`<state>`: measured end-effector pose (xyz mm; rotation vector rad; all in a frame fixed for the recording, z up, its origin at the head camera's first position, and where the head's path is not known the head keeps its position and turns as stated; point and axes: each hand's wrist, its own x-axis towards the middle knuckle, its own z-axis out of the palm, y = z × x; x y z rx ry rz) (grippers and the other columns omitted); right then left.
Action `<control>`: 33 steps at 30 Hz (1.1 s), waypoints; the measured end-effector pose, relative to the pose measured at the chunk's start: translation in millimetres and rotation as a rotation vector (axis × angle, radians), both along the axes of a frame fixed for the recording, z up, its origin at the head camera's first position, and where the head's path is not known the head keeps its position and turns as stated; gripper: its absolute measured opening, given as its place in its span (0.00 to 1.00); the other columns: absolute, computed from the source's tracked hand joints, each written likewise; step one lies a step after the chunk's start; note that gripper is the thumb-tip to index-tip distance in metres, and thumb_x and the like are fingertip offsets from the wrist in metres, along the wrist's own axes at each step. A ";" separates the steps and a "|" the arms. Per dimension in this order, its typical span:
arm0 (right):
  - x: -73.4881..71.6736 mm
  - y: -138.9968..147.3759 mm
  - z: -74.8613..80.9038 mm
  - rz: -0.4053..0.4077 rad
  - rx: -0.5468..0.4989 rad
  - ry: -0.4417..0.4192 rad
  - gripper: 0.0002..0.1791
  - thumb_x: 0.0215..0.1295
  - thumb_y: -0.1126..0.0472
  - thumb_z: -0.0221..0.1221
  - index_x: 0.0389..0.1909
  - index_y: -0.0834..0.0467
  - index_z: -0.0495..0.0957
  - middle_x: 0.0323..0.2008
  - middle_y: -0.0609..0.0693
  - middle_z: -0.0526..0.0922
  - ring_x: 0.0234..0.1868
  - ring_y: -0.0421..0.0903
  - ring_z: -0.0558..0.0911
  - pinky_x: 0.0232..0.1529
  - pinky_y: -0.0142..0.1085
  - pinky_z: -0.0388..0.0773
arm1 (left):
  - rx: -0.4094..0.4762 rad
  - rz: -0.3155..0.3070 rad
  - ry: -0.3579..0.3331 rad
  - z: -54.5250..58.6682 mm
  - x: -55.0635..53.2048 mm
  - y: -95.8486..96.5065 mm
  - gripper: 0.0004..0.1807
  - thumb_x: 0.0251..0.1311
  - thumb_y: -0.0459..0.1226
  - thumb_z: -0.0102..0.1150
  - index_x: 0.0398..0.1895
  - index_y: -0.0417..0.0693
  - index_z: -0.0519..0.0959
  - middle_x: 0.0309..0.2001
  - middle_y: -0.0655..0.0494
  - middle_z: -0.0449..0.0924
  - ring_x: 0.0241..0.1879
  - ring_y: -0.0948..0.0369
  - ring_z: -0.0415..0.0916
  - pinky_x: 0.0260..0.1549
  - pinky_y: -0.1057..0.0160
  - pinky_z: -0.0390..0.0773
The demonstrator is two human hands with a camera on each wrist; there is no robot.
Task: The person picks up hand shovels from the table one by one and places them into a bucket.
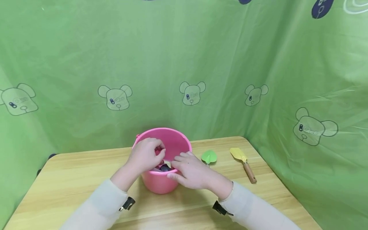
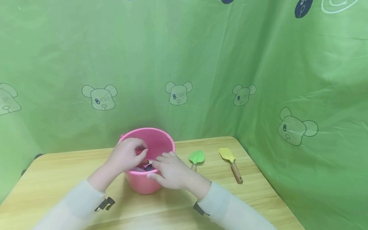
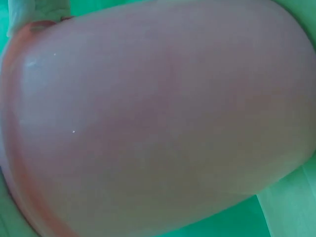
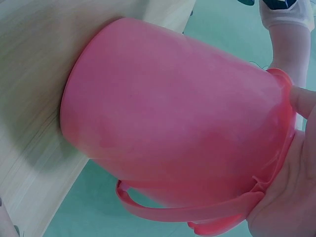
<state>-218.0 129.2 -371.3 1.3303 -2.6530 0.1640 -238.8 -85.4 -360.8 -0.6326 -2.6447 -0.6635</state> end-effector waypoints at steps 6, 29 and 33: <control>-0.2 0.0 -0.1 0.006 -0.005 0.003 0.18 0.74 0.41 0.51 0.36 0.50 0.77 0.31 0.39 0.72 0.39 0.41 0.70 0.50 0.39 0.68 | 0.053 -0.054 0.123 -6.3 14.8 -4.6 0.02 0.59 0.38 0.63 0.33 0.51 0.83 0.31 0.64 0.80 0.33 0.63 0.74 0.37 0.61 0.77; 0.1 -1.1 0.7 -0.011 -0.004 -0.008 0.17 0.74 0.40 0.51 0.34 0.47 0.75 0.31 0.38 0.72 0.39 0.40 0.70 0.48 0.39 0.68 | 0.135 -0.214 0.389 -43.3 42.9 -20.8 0.05 0.62 0.38 0.64 0.39 0.48 0.83 0.35 0.63 0.82 0.35 0.64 0.73 0.39 0.62 0.75; 0.8 -1.0 1.0 -0.011 0.005 -0.003 0.17 0.74 0.39 0.50 0.34 0.46 0.76 0.31 0.37 0.72 0.38 0.40 0.70 0.47 0.39 0.67 | 0.089 -0.248 0.426 -48.3 45.4 -20.4 0.07 0.66 0.41 0.61 0.37 0.48 0.83 0.40 0.60 0.84 0.36 0.61 0.73 0.43 0.58 0.74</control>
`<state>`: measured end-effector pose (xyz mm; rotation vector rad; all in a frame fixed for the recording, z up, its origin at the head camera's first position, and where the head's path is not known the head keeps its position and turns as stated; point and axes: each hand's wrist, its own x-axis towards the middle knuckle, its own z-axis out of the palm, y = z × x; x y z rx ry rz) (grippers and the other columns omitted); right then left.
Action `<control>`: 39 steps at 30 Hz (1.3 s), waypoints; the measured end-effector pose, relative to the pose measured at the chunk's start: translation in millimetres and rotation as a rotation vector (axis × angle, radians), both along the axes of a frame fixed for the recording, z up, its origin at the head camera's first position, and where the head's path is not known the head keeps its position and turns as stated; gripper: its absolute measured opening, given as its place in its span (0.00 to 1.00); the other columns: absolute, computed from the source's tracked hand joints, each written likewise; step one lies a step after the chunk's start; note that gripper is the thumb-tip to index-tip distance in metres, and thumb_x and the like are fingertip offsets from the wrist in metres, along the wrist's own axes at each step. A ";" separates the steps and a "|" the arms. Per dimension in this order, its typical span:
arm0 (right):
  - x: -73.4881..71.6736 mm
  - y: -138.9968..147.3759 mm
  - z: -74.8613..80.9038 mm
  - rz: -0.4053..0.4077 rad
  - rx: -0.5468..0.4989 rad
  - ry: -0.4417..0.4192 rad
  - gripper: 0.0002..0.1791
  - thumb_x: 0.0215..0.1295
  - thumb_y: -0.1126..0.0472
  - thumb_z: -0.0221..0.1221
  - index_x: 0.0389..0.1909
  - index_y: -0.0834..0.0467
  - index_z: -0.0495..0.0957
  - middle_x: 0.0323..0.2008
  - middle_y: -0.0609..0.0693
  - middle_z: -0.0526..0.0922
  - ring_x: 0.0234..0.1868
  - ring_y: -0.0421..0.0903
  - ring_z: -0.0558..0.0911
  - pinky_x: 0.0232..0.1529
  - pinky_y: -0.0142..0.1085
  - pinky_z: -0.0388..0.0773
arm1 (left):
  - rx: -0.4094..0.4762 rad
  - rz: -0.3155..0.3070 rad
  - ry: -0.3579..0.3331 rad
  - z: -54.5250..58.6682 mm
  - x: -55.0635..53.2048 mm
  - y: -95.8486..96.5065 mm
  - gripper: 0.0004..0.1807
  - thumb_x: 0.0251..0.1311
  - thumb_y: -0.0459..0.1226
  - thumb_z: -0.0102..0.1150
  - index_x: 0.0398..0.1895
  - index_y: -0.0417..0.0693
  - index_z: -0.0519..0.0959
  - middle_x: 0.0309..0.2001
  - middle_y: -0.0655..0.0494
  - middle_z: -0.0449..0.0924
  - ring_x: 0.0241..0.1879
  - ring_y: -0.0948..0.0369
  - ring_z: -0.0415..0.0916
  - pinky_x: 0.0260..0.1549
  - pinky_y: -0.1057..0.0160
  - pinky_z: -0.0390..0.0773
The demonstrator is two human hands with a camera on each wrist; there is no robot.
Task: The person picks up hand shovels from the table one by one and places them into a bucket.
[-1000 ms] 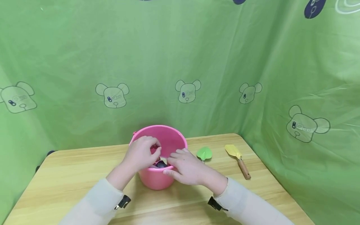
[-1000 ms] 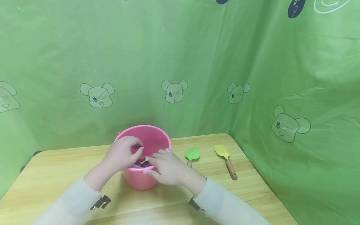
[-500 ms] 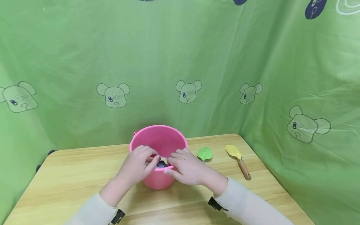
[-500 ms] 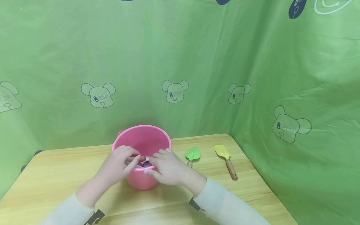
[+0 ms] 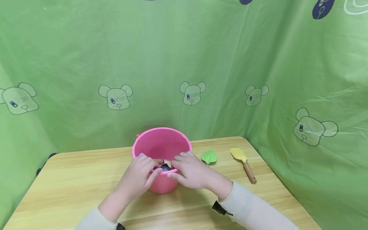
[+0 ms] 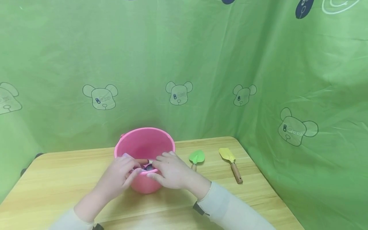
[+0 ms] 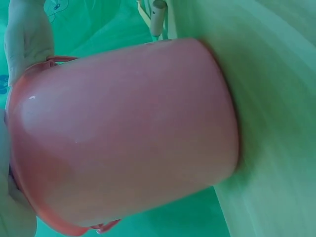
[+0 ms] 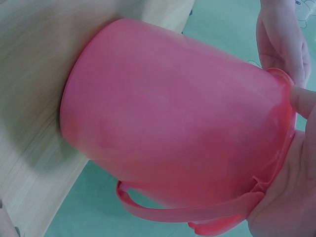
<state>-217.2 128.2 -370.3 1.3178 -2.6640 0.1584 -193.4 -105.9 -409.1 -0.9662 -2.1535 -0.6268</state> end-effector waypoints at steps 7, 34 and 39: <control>-0.2 0.3 -1.4 0.003 -0.023 0.000 0.17 0.74 0.39 0.51 0.33 0.47 0.74 0.30 0.37 0.71 0.38 0.40 0.69 0.49 0.39 0.67 | -0.077 0.003 0.013 -5.6 2.7 -1.4 0.21 0.77 0.51 0.43 0.34 0.50 0.81 0.48 0.57 0.84 0.47 0.55 0.80 0.53 0.52 0.73; -6.4 3.7 19.6 0.027 -0.094 -0.252 0.14 0.67 0.42 0.62 0.36 0.48 0.78 0.31 0.38 0.75 0.35 0.38 0.71 0.44 0.36 0.71 | -0.117 -0.002 0.047 -5.3 0.6 -3.2 0.24 0.77 0.54 0.39 0.30 0.52 0.75 0.49 0.57 0.84 0.46 0.57 0.79 0.49 0.53 0.72; -6.8 6.4 23.9 0.018 -0.119 -0.286 0.11 0.66 0.45 0.64 0.37 0.48 0.79 0.34 0.36 0.75 0.38 0.37 0.73 0.45 0.35 0.73 | -0.117 0.000 0.052 -6.5 -0.4 -3.0 0.21 0.77 0.52 0.41 0.31 0.52 0.77 0.49 0.58 0.84 0.46 0.57 0.79 0.49 0.53 0.73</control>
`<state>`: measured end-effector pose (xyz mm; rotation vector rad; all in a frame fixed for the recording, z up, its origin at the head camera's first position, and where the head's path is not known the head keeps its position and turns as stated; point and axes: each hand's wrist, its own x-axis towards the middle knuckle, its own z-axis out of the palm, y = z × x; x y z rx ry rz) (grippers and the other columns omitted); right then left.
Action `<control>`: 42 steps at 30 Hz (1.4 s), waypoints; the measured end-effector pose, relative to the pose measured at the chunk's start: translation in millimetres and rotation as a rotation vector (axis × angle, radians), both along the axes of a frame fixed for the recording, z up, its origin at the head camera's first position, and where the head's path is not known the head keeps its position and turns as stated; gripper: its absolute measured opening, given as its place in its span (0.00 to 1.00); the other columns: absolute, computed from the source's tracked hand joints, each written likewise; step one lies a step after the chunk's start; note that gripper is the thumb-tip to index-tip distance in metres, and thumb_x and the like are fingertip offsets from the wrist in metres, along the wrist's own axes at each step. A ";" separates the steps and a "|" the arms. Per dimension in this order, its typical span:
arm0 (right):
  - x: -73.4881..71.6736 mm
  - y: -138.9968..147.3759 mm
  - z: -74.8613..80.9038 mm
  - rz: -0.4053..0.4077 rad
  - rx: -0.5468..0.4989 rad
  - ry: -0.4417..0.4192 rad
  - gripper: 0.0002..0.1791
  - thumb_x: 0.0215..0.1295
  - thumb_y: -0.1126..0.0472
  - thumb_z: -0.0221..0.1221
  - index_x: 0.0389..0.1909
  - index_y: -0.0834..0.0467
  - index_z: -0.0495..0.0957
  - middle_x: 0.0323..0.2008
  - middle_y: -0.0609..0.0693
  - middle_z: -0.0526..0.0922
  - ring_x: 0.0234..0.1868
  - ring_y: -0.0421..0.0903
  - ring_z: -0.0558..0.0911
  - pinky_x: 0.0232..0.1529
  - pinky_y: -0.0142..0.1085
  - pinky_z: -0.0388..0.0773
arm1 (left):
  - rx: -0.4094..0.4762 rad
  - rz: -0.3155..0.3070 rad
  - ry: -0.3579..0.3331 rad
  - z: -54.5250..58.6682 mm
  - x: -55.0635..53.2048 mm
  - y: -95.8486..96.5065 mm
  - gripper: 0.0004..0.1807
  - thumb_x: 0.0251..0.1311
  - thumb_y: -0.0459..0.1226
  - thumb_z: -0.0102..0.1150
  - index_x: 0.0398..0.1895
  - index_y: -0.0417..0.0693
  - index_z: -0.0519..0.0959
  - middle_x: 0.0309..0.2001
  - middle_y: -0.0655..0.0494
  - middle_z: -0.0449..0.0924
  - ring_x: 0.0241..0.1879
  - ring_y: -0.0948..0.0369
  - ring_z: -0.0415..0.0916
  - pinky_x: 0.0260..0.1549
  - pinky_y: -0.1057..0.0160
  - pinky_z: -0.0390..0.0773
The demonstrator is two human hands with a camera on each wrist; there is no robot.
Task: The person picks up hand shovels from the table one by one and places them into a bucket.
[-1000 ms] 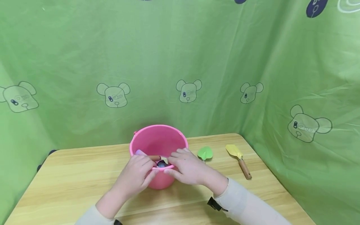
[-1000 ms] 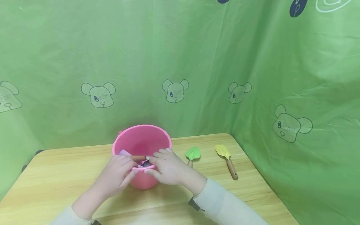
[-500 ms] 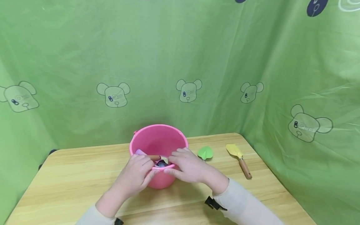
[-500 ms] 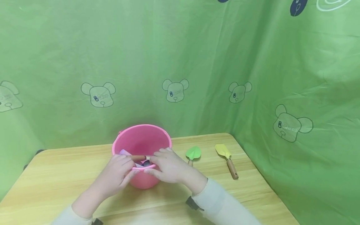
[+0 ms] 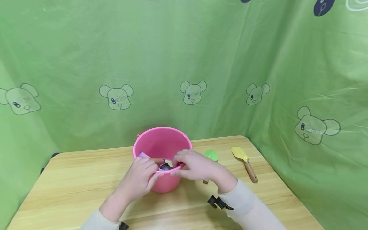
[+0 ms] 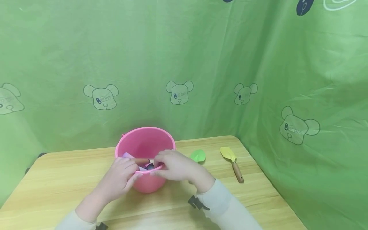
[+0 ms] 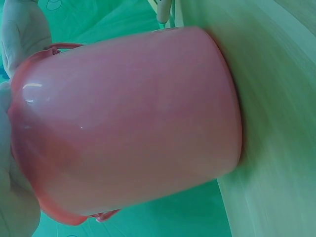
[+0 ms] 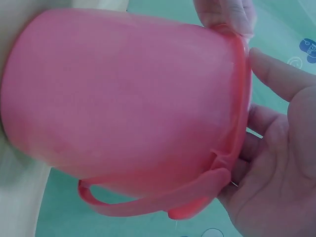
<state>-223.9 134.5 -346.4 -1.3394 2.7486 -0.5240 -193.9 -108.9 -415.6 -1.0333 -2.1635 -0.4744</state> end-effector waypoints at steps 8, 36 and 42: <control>3.6 6.2 14.3 -0.021 -0.074 -0.012 0.13 0.68 0.46 0.63 0.43 0.51 0.81 0.40 0.40 0.80 0.44 0.38 0.78 0.48 0.36 0.78 | 0.013 0.009 -0.008 -0.6 -0.2 -1.3 0.19 0.75 0.51 0.46 0.29 0.52 0.76 0.49 0.57 0.84 0.46 0.57 0.79 0.50 0.52 0.72; 9.7 69.5 10.0 -0.152 -0.152 0.009 0.08 0.71 0.48 0.59 0.43 0.46 0.79 0.44 0.35 0.79 0.50 0.42 0.78 0.47 0.42 0.78 | 0.028 0.000 -0.023 -1.3 0.4 -0.3 0.21 0.76 0.52 0.43 0.27 0.53 0.74 0.47 0.57 0.85 0.46 0.55 0.80 0.48 0.53 0.72; 3.9 78.3 -5.5 -0.173 -0.131 -0.012 0.11 0.72 0.47 0.58 0.44 0.48 0.80 0.45 0.39 0.80 0.50 0.45 0.79 0.49 0.45 0.78 | 0.019 -0.001 -0.006 -0.5 -3.0 -0.5 0.19 0.75 0.51 0.46 0.29 0.53 0.77 0.47 0.57 0.85 0.46 0.57 0.81 0.47 0.54 0.72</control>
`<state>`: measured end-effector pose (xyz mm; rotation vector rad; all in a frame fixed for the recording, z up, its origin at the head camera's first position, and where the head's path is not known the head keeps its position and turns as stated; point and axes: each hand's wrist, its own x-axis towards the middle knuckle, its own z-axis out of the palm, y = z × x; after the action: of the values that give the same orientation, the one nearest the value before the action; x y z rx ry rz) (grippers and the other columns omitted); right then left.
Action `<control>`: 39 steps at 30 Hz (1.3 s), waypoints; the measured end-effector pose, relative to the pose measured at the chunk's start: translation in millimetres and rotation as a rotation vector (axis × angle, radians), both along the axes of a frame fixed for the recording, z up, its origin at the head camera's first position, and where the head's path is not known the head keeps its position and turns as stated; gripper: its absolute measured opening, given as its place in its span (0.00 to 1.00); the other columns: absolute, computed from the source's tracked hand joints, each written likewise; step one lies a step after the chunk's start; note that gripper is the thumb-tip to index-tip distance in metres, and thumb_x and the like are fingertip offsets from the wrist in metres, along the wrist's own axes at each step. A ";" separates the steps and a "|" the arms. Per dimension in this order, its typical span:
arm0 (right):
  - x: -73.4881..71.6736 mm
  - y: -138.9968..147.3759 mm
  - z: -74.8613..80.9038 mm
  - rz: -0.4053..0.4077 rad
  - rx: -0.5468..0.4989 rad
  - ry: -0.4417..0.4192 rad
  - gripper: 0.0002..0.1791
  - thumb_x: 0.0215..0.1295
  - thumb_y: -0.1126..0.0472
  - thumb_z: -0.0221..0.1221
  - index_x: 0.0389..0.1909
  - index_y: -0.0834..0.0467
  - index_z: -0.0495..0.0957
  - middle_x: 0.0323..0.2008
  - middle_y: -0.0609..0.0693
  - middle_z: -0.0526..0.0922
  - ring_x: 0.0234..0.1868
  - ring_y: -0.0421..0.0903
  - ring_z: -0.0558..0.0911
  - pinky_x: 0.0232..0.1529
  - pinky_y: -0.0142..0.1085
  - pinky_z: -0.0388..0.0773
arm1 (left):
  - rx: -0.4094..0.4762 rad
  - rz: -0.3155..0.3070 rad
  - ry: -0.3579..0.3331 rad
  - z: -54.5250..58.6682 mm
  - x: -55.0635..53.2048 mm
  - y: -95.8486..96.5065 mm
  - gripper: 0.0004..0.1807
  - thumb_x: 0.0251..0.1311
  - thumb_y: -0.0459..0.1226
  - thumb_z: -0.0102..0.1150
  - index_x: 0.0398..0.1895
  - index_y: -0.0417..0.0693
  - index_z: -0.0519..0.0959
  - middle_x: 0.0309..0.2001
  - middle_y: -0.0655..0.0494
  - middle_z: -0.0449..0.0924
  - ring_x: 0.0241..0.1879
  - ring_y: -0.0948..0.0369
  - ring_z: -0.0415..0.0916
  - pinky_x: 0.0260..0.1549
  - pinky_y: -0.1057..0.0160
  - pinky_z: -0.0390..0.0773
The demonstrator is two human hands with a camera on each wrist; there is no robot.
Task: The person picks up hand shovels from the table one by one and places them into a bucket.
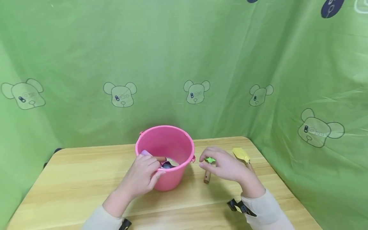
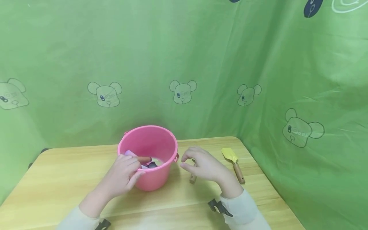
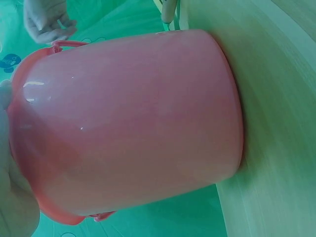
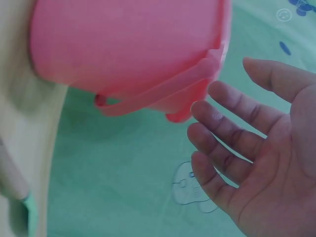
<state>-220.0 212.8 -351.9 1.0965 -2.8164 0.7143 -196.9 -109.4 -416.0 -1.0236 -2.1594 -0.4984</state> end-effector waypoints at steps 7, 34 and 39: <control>-9.9 6.6 -24.4 -0.025 0.019 -0.034 0.08 0.70 0.49 0.60 0.43 0.48 0.80 0.43 0.40 0.79 0.46 0.40 0.78 0.49 0.44 0.78 | 0.001 0.007 -0.011 0.6 0.0 0.3 0.20 0.75 0.52 0.45 0.28 0.53 0.76 0.46 0.57 0.85 0.45 0.57 0.80 0.47 0.54 0.72; -32.7 34.1 -93.6 -0.003 0.066 -0.086 0.03 0.63 0.58 0.66 0.34 0.48 0.81 0.37 0.42 0.79 0.45 0.49 0.79 0.52 0.52 0.74 | 0.014 0.011 0.003 0.3 -0.2 1.1 0.18 0.72 0.50 0.49 0.26 0.52 0.75 0.44 0.58 0.85 0.44 0.59 0.80 0.46 0.54 0.72; -37.7 35.0 -102.8 -0.004 0.084 -0.043 0.05 0.61 0.57 0.68 0.35 0.49 0.81 0.37 0.41 0.78 0.44 0.45 0.77 0.51 0.52 0.74 | 0.012 0.017 -0.012 0.4 0.1 1.1 0.17 0.72 0.49 0.51 0.27 0.52 0.76 0.45 0.58 0.85 0.44 0.58 0.80 0.46 0.54 0.72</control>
<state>-257.7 247.8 -454.7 1.0999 -2.9090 0.6326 -196.7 -108.3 -415.7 -0.9979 -2.1712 -0.5095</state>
